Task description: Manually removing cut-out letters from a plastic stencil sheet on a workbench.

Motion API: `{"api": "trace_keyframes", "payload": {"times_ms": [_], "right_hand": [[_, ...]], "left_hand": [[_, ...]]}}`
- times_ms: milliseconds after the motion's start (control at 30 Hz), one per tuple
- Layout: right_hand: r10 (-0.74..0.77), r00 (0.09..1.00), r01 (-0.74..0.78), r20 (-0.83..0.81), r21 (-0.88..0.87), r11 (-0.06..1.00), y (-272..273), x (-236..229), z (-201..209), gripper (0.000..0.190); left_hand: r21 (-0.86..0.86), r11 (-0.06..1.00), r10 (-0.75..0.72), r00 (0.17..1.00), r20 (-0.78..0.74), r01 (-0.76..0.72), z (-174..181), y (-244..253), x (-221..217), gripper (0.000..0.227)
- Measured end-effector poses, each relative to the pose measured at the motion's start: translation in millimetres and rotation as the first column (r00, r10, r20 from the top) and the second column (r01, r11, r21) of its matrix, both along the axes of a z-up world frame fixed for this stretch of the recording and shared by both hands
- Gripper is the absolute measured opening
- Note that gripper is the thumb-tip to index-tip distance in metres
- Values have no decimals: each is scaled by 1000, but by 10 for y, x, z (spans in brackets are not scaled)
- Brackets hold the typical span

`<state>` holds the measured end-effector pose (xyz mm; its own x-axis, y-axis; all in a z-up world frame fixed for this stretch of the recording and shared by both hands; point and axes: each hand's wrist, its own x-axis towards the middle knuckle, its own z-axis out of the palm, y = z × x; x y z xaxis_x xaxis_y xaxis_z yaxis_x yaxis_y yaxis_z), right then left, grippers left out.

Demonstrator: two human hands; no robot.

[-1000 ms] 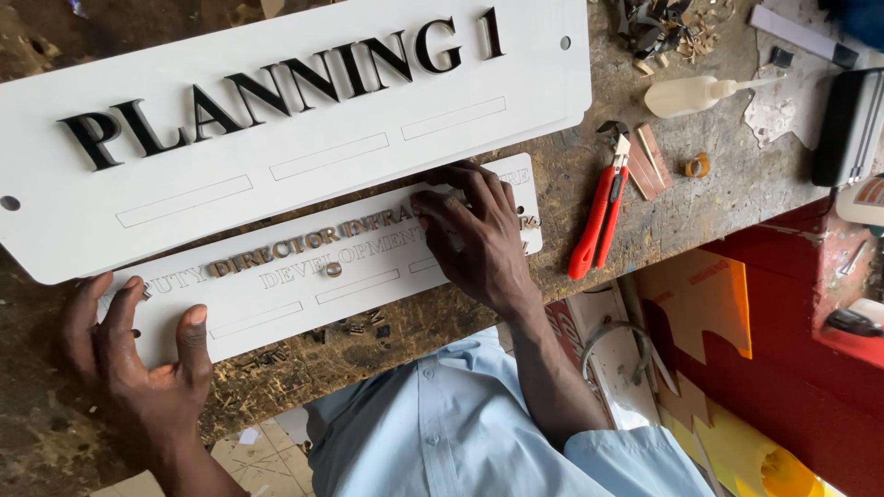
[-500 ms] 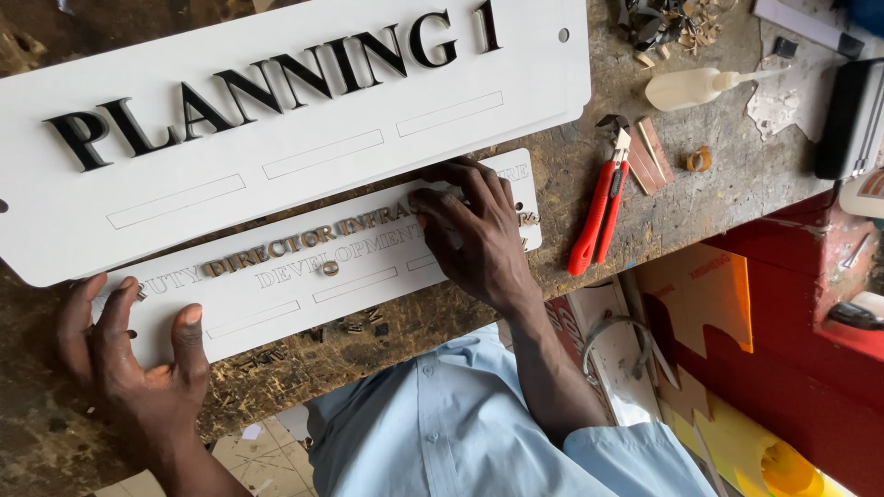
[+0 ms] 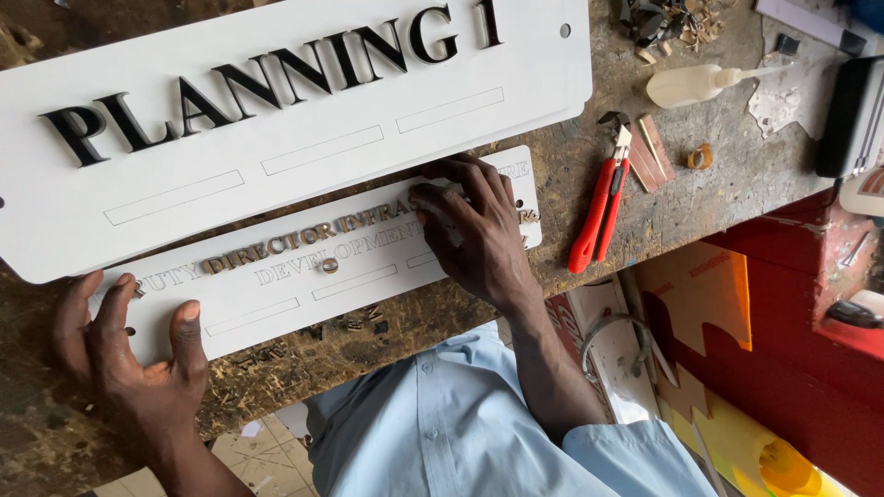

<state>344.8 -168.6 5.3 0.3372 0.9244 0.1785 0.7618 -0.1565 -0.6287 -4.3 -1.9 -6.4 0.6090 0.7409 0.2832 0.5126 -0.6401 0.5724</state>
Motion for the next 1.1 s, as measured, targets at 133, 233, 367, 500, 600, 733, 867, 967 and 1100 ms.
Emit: {"api": "trace_keyframes", "payload": {"times_ms": [133, 233, 367, 500, 600, 733, 867, 967, 1100], "right_hand": [[4, 1000, -4, 8, -7, 1000, -18, 5, -25, 26], [1, 1000, -1, 7, -5, 1000, -30, 1, -35, 27], [-8, 1000, 9, 12, -41, 999, -29, -1, -10, 29], [2, 1000, -2, 6, -29, 1000, -25, 1, 12, 28], [8, 1000, -8, 19, -25, 1000, -14, 4, 32, 27], [23, 1000, -24, -11, -61, 998, -58, 43, -3, 36], [17, 999, -17, -35, -23, 1000, -135, 124, 50, 34], [-42, 999, 42, -15, 10, 999, -261, 171, 123, 31], [-108, 992, 107, 72, 15, 994, -446, 215, 173, 30]], "left_hand": [[-2, 1000, 3, 1000, 11, -3, -9, -7, -2, 48], [0, 1000, 1, 1000, 17, -1, 4, -6, 5, 49], [23, 1000, 8, 1000, 2, -8, 12, -5, 8, 49], [12, 1000, 12, 1000, -16, -12, 38, -21, 4, 51], [27, 1000, 6, 1000, -6, -6, 87, -24, 56, 50], [-15, 1000, -12, 1000, 20, 12, 51, -14, 17, 48], [-13, 1000, -1, 1000, 17, 1, 72, -18, 27, 49], [-14, 1000, -3, 1000, 11, 3, 112, -44, -8, 48], [50, 999, 9, 1000, -9, -8, 118, -24, -6, 51]]}}
